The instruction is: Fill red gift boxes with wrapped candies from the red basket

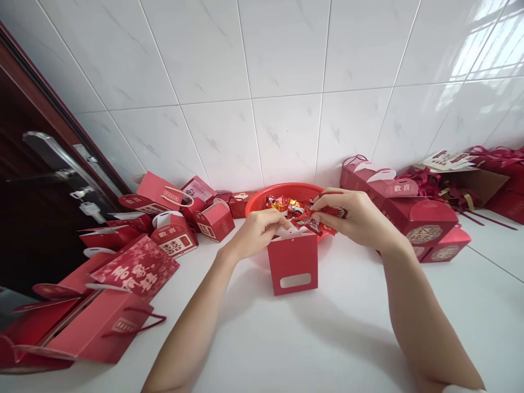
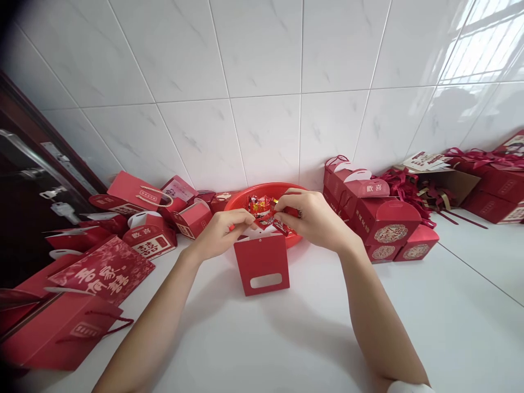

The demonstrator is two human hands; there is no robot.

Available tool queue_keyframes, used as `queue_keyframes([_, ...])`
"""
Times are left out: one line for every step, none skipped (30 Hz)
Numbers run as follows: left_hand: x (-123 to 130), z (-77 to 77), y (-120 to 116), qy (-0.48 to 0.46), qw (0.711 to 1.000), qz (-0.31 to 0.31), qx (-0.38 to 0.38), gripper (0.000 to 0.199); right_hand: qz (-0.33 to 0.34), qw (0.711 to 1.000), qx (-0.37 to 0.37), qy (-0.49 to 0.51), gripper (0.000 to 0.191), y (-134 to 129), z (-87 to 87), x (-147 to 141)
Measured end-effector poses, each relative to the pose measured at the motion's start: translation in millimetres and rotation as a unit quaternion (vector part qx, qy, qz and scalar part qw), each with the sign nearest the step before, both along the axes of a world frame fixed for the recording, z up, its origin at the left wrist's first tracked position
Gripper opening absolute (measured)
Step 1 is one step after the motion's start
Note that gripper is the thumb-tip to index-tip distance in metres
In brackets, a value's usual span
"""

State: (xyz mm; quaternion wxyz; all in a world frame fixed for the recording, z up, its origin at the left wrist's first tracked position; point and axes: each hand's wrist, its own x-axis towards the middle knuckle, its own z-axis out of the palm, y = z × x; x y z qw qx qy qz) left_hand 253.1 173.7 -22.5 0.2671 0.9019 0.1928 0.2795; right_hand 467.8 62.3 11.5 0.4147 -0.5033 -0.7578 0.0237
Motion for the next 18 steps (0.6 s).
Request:
queue_keyframes([1,-1.4,1,0.004,1.000,-0.001,0.005,0.028,-0.002,1.000,0.004,-0.007,0.017,0,0.1,0])
queue_keyframes([2,-2.2,1,0.014,1.000,0.000,0.006,0.028,-0.005,1.000,0.008,-0.013,0.017,1,0.2,0])
queue_keyframes([2,-2.6,2,0.027,1.000,0.000,0.001,0.027,-0.009,1.000,0.012,-0.016,0.016,1,0.1,0])
queue_keyframes([2,-2.5,2,0.040,0.999,-0.001,-0.007,0.025,-0.012,1.000,0.014,-0.019,0.016,1,-0.2,1])
queue_keyframes([1,-2.0,2,0.050,0.999,-0.002,-0.019,0.024,-0.015,1.000,0.017,-0.021,0.016,2,-0.7,2])
queue_keyframes([0,-1.3,2,0.056,0.998,-0.005,-0.033,0.024,-0.017,0.999,0.021,-0.025,0.016,2,-1.5,2])
queue_keyframes([-1,-0.5,2,0.061,0.997,-0.008,-0.051,0.026,-0.020,0.999,0.025,-0.030,0.016,3,-2.6,2])
queue_keyframes([-2,0.2,3,0.067,0.995,-0.012,-0.068,0.029,-0.025,0.999,0.028,-0.038,0.018,4,-4.0,1])
queue_keyframes([-3,0.8,3,0.073,0.994,-0.016,-0.084,0.032,-0.032,0.998,0.030,-0.048,0.020,5,-5.5,-1])
queue_keyframes([-4,1.2,4,0.079,0.992,-0.018,-0.097,0.036,-0.039,0.997,0.029,-0.059,0.021,6,-7.2,-3])
queue_keyframes([-5,1.3,5,0.085,0.990,-0.018,-0.108,0.041,-0.045,0.996,0.023,-0.071,0.023,8,-8.7,-6])
queue_keyframes([-5,1.3,5,0.091,0.989,-0.017,-0.116,0.044,-0.048,0.995,0.015,-0.083,0.024,9,-10.1,-10])
queue_keyframes([-5,1.0,6,0.096,0.988,-0.013,-0.121,0.048,-0.048,0.994,0.004,-0.096,0.025,10,-11.3,-13])
queue_keyframes([-6,0.7,7,0.099,0.987,-0.009,-0.124,0.050,-0.045,0.993,-0.008,-0.109,0.025,11,-12.3,-16])
queue_keyframes([-6,0.5,7,0.104,0.987,-0.008,-0.126,0.051,-0.043,0.991,-0.021,-0.122,0.026,12,-13.0,-18])
queue_keyframes([-6,0.4,7,0.109,0.986,-0.009,-0.125,0.051,-0.042,0.990,-0.032,-0.131,0.026,12,-13.5,-19])
queue_keyframes([-6,0.4,8,0.115,0.986,-0.010,-0.124,0.050,-0.042,0.989,-0.041,-0.135,0.027,13,-13.8,-19])
queue_keyframes([-6,0.6,7,0.119,0.985,-0.009,-0.124,0.049,-0.042,0.989,-0.045,-0.133,0.027,13,-13.8,-18])
